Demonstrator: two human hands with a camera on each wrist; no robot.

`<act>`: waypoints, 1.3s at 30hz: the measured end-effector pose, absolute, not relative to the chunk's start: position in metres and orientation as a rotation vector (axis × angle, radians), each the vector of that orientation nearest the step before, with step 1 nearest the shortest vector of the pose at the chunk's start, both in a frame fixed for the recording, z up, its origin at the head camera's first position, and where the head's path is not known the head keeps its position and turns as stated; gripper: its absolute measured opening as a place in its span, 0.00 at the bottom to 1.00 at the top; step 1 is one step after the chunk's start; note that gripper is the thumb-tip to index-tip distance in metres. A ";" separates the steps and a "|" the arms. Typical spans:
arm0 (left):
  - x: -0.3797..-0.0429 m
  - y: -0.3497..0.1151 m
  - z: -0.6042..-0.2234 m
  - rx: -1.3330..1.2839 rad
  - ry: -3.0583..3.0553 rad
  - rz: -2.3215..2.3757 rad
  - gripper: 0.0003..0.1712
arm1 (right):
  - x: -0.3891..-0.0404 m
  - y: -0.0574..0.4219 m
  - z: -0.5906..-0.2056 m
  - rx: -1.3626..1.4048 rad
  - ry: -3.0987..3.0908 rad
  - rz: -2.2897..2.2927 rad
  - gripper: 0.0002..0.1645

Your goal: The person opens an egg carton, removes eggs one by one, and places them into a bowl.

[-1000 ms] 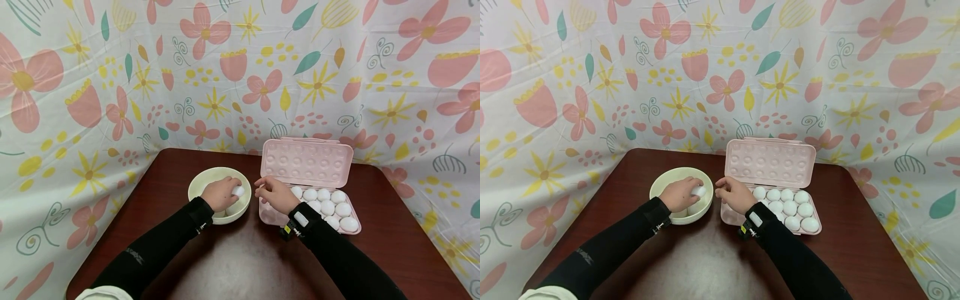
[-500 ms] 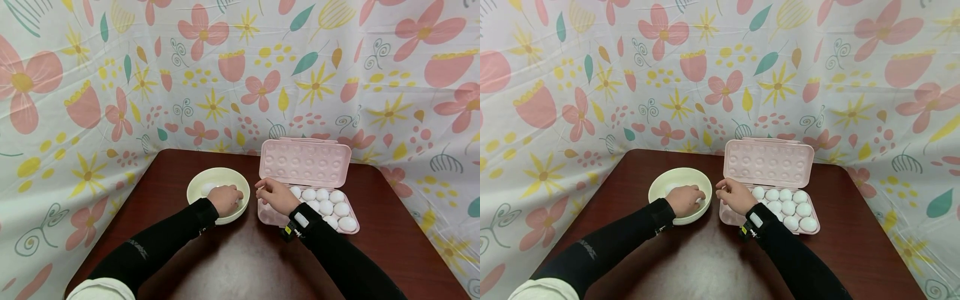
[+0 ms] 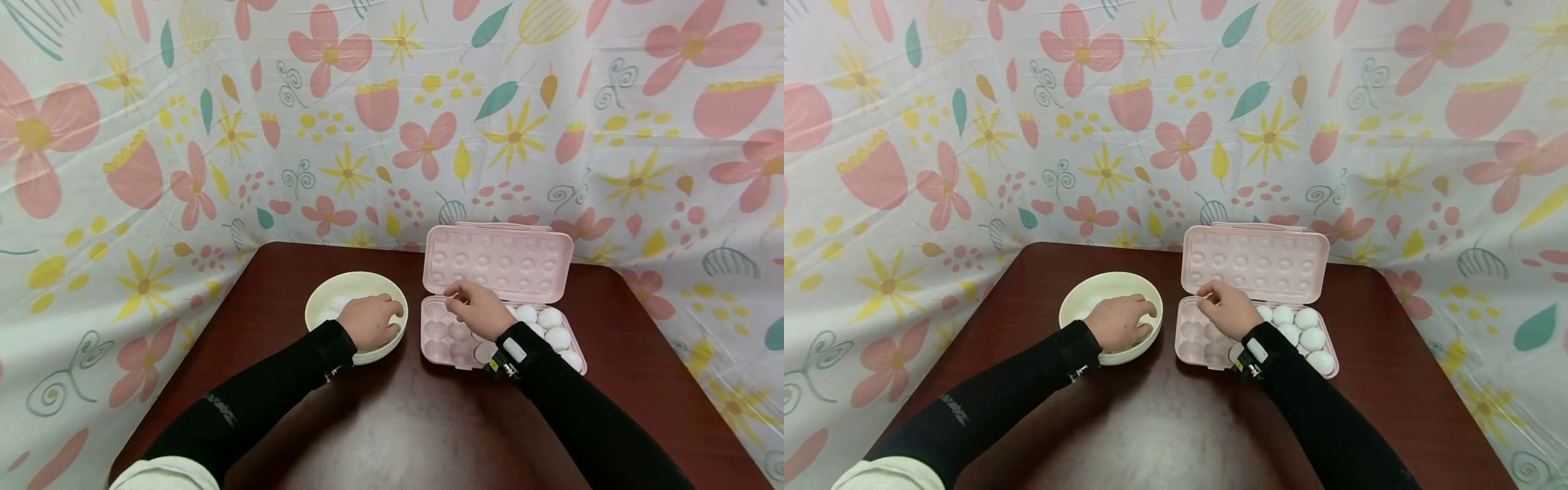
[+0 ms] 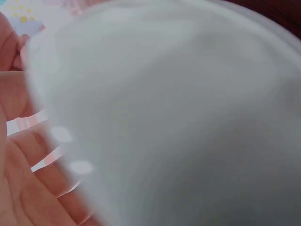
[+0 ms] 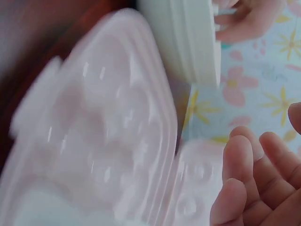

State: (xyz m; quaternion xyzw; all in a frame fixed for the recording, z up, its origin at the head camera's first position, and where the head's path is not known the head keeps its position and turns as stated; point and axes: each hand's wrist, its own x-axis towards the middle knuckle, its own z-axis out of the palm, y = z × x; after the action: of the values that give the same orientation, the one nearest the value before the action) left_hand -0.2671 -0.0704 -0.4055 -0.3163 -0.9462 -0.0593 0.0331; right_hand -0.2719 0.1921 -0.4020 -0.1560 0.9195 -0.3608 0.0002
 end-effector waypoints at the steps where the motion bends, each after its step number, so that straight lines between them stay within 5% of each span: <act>1: -0.265 -0.068 -0.403 -0.980 -2.903 -0.199 0.13 | -0.272 0.198 -0.402 -0.482 2.918 -1.094 0.17; 24: -0.252 -0.011 -0.401 -1.108 -2.824 -0.342 0.15 | -0.230 0.239 -0.418 -0.470 3.050 -0.214 0.17; 39: -0.249 0.007 -0.406 -1.161 -2.779 -0.455 0.23 | -0.231 0.245 -0.413 -0.452 3.056 -0.483 0.18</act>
State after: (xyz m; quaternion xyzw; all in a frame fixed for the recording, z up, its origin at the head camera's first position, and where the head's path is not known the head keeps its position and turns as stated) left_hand -0.2486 0.0065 -0.4056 -0.3807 -0.9113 -0.1491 0.0478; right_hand -0.2311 0.2452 -0.4126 -0.1446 0.9773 -0.1544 0.0076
